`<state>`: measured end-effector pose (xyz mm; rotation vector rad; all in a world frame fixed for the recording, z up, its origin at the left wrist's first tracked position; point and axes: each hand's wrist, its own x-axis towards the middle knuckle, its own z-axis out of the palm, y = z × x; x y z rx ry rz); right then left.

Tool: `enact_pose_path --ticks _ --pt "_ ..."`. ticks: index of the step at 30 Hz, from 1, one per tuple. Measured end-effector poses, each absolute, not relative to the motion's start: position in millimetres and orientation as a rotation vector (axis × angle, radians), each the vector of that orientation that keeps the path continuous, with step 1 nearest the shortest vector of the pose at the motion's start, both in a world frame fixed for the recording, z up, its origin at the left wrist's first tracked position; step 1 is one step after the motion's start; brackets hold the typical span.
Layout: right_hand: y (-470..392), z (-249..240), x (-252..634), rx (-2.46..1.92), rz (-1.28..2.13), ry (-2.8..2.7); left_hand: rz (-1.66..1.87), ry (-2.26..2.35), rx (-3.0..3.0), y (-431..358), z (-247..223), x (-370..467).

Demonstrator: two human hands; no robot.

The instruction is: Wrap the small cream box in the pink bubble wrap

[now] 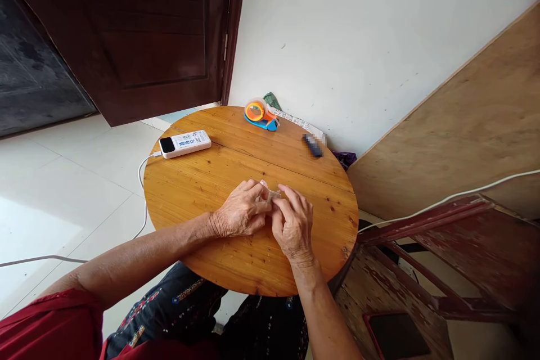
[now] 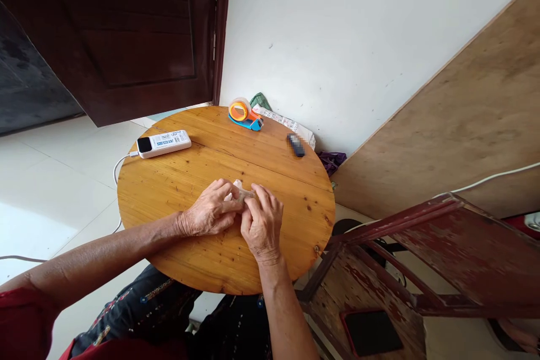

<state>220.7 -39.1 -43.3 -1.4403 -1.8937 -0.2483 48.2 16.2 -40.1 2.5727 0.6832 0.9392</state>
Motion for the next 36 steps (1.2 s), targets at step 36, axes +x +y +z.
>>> enact_pose_path --ticks 36 --pt "-41 -41 227 -1.301 0.021 -1.543 1.116 0.874 1.78 30 -41 43"
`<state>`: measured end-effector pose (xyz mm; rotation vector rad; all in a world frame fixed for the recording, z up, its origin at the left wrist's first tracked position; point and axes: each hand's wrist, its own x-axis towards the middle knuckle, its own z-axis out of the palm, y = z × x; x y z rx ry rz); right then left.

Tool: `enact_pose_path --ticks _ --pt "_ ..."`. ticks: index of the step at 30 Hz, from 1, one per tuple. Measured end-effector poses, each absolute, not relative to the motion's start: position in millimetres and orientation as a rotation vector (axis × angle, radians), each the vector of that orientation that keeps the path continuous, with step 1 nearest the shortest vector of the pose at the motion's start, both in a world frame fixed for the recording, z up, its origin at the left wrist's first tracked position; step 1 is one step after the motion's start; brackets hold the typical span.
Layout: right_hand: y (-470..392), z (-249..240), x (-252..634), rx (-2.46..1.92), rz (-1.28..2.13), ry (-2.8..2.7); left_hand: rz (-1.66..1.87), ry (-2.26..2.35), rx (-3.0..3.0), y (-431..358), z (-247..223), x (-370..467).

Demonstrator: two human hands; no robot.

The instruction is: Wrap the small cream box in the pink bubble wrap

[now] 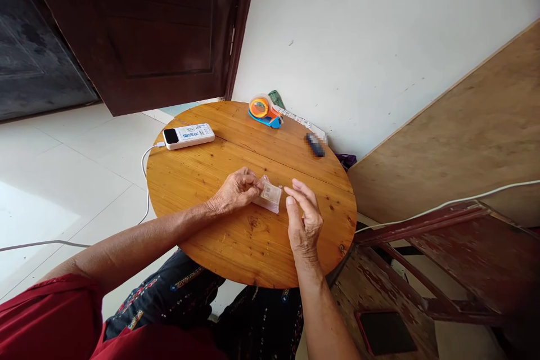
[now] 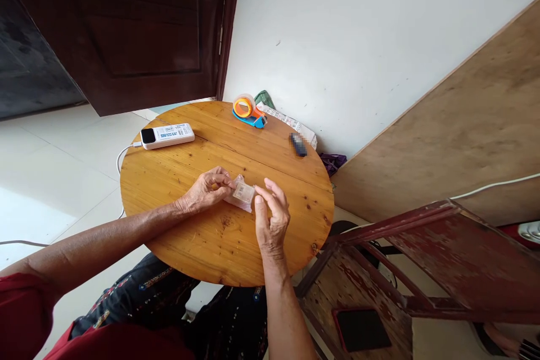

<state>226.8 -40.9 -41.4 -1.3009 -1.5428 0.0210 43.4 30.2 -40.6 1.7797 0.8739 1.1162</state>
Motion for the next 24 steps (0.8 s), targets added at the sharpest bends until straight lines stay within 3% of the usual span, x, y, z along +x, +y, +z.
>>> enact_pose_path --ticks 8,24 --pt "-38.0 -41.0 229.0 -1.28 0.102 -1.672 1.021 1.089 1.612 40.9 -47.1 42.9" --pt "-34.8 -48.9 229.1 -1.313 0.131 -1.737 0.864 0.838 1.798 36.6 -50.6 45.2"
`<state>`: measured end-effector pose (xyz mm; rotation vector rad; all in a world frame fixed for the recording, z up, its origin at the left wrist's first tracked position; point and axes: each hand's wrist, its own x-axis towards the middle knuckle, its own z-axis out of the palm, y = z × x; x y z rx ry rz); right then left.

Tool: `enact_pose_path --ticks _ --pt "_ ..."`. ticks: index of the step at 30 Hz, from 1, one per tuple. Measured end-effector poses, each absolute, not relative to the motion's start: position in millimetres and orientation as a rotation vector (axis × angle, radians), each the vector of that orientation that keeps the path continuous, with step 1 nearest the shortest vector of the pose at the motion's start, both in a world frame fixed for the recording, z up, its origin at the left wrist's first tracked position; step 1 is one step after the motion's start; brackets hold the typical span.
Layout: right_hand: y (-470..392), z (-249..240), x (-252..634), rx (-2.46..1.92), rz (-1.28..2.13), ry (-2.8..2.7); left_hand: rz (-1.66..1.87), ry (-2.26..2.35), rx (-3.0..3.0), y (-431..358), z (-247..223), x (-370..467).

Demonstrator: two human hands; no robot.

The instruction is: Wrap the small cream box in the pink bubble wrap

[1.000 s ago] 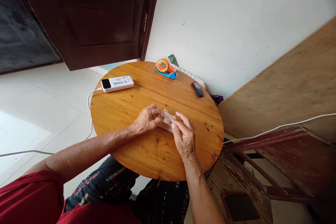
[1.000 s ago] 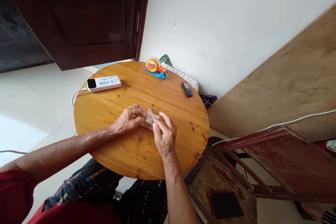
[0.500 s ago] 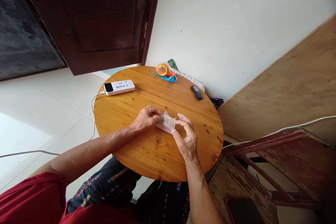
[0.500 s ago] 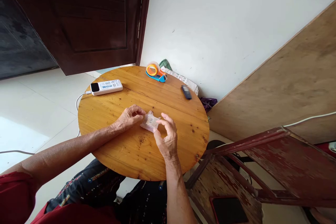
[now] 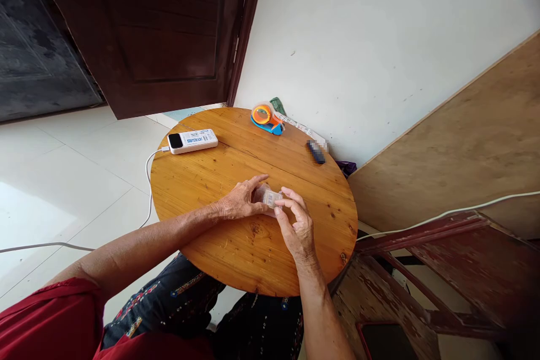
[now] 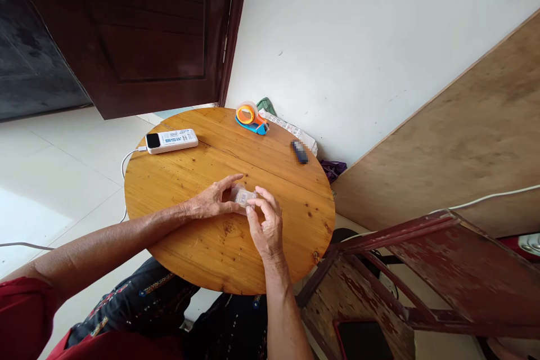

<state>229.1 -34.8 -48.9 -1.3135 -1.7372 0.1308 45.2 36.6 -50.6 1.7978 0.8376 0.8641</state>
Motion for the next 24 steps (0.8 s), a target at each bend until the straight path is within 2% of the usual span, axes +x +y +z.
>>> enact_pose_path --ticks 6,16,24 --pt "-32 -44 229 -1.316 0.205 -1.665 0.856 0.627 1.682 30 -48 47" --pt "5 18 240 -1.404 0.179 -1.7 0.8 0.487 1.605 27 -50 47" --pt "63 -2 258 -1.467 0.292 -1.583 0.695 0.463 1.34 30 -43 49"
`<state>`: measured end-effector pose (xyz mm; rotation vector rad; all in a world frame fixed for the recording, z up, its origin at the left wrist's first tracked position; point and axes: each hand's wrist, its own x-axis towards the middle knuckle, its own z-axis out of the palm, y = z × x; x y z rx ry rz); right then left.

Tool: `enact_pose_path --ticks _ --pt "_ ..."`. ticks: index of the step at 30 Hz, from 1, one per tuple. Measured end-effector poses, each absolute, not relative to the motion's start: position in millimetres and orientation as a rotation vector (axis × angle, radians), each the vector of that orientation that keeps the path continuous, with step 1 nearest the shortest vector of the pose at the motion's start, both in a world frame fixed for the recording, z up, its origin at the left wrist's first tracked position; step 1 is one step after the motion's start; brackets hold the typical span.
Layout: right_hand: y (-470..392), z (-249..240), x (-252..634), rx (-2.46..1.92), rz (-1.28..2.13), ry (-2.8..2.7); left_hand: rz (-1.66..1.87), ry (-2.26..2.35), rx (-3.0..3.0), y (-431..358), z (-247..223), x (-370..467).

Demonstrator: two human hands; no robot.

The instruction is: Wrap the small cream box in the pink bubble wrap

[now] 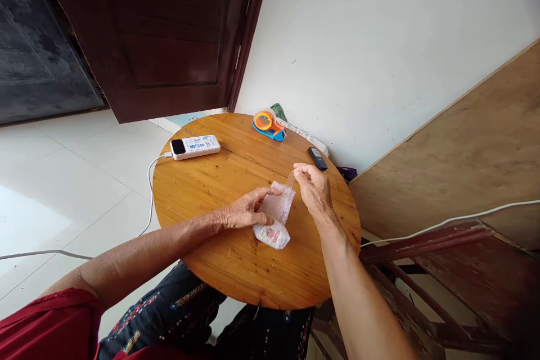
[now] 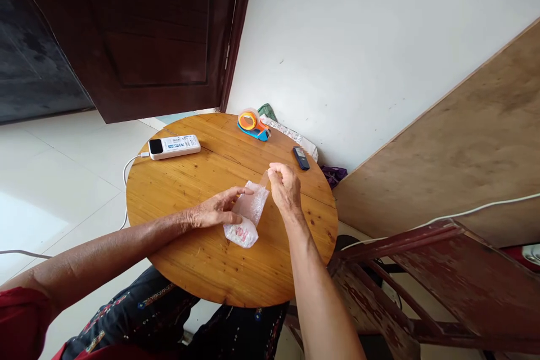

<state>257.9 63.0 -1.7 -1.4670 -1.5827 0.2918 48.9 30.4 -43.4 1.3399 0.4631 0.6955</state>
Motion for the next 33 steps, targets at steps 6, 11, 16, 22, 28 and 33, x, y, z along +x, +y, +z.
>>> enact_pose_path --ticks 6,11,16,22,28,33 --pt "63 -13 257 -1.526 0.267 -1.453 0.717 0.445 1.041 34 -41 54" --pt "10 2 242 -1.513 0.391 -1.369 0.78 0.455 0.974 35 -39 55" --pt "-15 -2 222 -1.589 0.541 -1.629 0.888 0.442 0.939 38 -45 55" --pt "-9 -22 213 -1.704 0.534 -1.643 0.913 0.428 0.89 39 -45 54" --pt "-9 -36 220 -1.572 0.558 -1.344 0.915 0.498 0.819 41 -38 51" --pt "-5 -42 237 -1.328 0.799 -0.765 1.01 0.571 0.767 48 -31 47"
